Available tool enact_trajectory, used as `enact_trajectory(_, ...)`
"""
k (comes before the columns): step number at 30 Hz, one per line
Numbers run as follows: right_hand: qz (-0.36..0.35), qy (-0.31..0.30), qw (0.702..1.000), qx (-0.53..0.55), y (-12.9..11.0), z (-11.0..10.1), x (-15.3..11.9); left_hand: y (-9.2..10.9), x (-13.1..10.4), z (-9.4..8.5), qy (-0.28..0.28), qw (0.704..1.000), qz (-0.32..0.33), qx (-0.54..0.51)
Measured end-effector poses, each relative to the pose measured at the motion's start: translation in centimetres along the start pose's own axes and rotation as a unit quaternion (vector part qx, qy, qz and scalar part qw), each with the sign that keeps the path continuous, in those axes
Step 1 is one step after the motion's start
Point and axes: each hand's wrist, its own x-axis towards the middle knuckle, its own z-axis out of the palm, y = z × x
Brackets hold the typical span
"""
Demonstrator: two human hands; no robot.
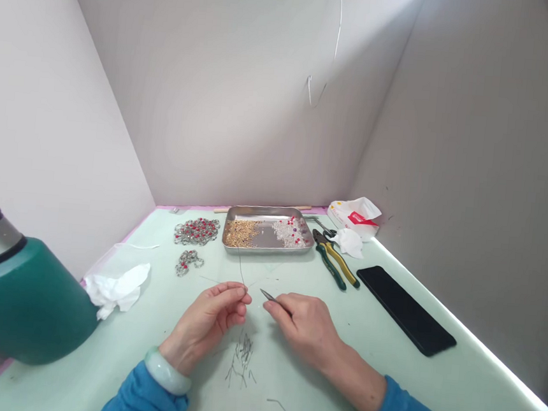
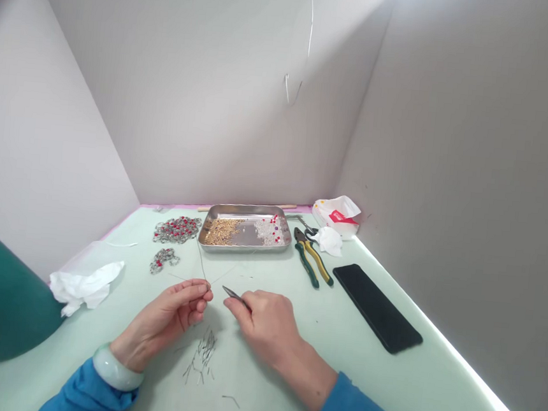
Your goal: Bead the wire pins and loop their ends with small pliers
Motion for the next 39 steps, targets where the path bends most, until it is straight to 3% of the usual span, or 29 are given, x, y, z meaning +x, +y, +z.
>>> enact_trajectory(12,-0.030,0.003,0.998,-0.053,-0.4,0.5,-0.1,-0.5,0.2,-0.1,-0.018,0.998,-0.005,0.059)
enact_trajectory(30,-0.034,0.036,0.990,-0.133,-0.3,0.7,-0.4,-0.5,-0.3,0.9,0.008,0.987,0.040,0.153)
enact_trajectory(39,-0.084,0.106,0.972,-0.194,0.1,0.9,-0.5,-0.8,-0.4,1.0,0.027,0.980,0.060,0.189)
